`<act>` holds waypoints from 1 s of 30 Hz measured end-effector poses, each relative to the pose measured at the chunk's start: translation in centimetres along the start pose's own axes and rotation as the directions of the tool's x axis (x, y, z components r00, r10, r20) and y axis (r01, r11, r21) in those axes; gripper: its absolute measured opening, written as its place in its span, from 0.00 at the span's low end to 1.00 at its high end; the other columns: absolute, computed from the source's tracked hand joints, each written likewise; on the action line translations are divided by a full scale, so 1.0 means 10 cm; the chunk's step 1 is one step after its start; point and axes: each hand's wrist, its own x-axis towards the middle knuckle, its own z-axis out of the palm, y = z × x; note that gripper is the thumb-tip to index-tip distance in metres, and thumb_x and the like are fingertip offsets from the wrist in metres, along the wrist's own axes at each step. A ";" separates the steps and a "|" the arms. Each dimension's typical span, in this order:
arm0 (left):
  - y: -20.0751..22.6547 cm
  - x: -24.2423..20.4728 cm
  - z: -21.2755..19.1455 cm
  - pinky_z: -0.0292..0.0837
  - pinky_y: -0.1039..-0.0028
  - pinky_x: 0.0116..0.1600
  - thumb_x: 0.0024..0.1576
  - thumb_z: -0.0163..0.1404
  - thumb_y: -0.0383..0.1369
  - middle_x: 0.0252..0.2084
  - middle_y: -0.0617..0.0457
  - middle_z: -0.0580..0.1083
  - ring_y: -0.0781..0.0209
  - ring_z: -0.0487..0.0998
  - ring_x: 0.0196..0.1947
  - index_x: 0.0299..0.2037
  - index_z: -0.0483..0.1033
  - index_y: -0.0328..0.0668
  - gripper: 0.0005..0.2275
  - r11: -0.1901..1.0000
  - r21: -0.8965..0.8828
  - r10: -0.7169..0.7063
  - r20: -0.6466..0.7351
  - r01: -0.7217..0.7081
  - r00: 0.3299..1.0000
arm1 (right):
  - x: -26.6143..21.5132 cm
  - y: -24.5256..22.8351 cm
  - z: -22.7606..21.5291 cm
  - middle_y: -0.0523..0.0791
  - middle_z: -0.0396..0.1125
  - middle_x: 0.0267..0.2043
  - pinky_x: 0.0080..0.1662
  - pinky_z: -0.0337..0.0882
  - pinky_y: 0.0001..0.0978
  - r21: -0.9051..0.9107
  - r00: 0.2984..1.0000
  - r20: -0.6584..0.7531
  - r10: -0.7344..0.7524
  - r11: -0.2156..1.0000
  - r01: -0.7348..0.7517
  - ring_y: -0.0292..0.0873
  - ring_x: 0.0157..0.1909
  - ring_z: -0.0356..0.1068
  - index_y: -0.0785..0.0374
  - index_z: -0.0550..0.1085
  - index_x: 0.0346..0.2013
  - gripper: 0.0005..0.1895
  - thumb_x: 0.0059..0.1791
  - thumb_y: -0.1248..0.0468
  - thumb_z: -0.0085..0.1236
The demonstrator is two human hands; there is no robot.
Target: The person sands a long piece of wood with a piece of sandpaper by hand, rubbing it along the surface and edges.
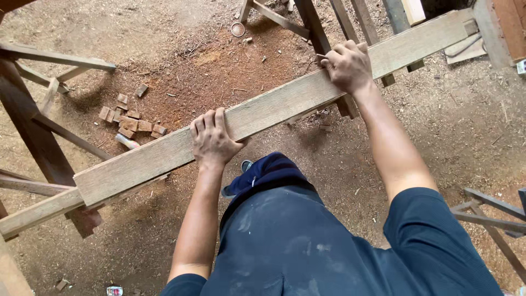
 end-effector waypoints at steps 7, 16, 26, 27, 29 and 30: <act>0.02 0.00 -0.01 0.51 0.55 0.69 0.35 0.58 0.73 0.58 0.44 0.64 0.46 0.62 0.62 0.64 0.61 0.43 0.53 1.000 -0.002 -0.008 -0.038 0.008 0.999 | 0.69 -1.81 0.24 0.43 0.71 0.27 0.37 0.64 0.34 0.418 0.996 0.076 0.049 0.905 -0.077 0.41 0.28 0.64 0.57 0.73 0.25 0.08 0.48 0.67 0.48; 0.00 -0.03 -0.01 0.53 0.55 0.69 0.36 0.59 0.73 0.58 0.44 0.65 0.46 0.64 0.61 0.64 0.62 0.41 0.53 0.999 0.009 0.035 -0.105 -0.034 0.994 | 0.24 -0.37 0.11 0.40 0.69 0.20 0.41 0.66 0.35 0.107 0.959 0.278 -0.050 0.994 0.021 0.38 0.23 0.63 0.52 0.74 0.21 0.24 0.61 0.56 0.47; -0.02 -0.06 -0.06 0.55 0.55 0.69 0.36 0.60 0.71 0.58 0.44 0.66 0.48 0.64 0.60 0.63 0.62 0.41 0.52 0.999 0.009 0.042 -0.085 -0.042 0.996 | 0.72 -2.04 0.43 0.40 0.74 0.30 0.50 0.56 0.36 0.365 0.999 -0.012 -0.031 0.930 0.033 0.39 0.37 0.68 0.52 0.75 0.27 0.08 0.49 0.56 0.56; 0.01 -0.04 -0.05 0.55 0.56 0.69 0.36 0.60 0.72 0.59 0.43 0.66 0.48 0.64 0.61 0.64 0.62 0.40 0.53 0.999 0.000 0.048 -0.064 -0.048 0.997 | 0.70 -1.98 0.45 0.40 0.74 0.31 0.50 0.56 0.34 0.368 0.998 -0.017 -0.065 0.927 0.066 0.39 0.37 0.67 0.52 0.76 0.29 0.08 0.51 0.56 0.56; 0.10 -0.03 -0.07 0.55 0.55 0.68 0.36 0.59 0.73 0.58 0.44 0.66 0.48 0.63 0.61 0.63 0.62 0.42 0.52 0.999 0.010 0.036 -0.103 -0.035 0.994 | 0.62 -1.83 0.56 0.39 0.74 0.33 0.51 0.56 0.32 0.392 0.992 -0.024 -0.126 0.912 0.125 0.38 0.37 0.66 0.51 0.76 0.35 0.07 0.55 0.57 0.55; 0.05 -0.04 -0.09 0.55 0.55 0.67 0.36 0.58 0.73 0.58 0.44 0.65 0.47 0.63 0.61 0.63 0.62 0.43 0.52 0.999 0.030 0.024 -0.124 -0.020 0.992 | 0.54 -1.63 0.64 0.38 0.74 0.33 0.52 0.57 0.31 0.355 0.987 0.001 -0.163 0.923 0.152 0.37 0.37 0.66 0.50 0.77 0.36 0.07 0.57 0.58 0.55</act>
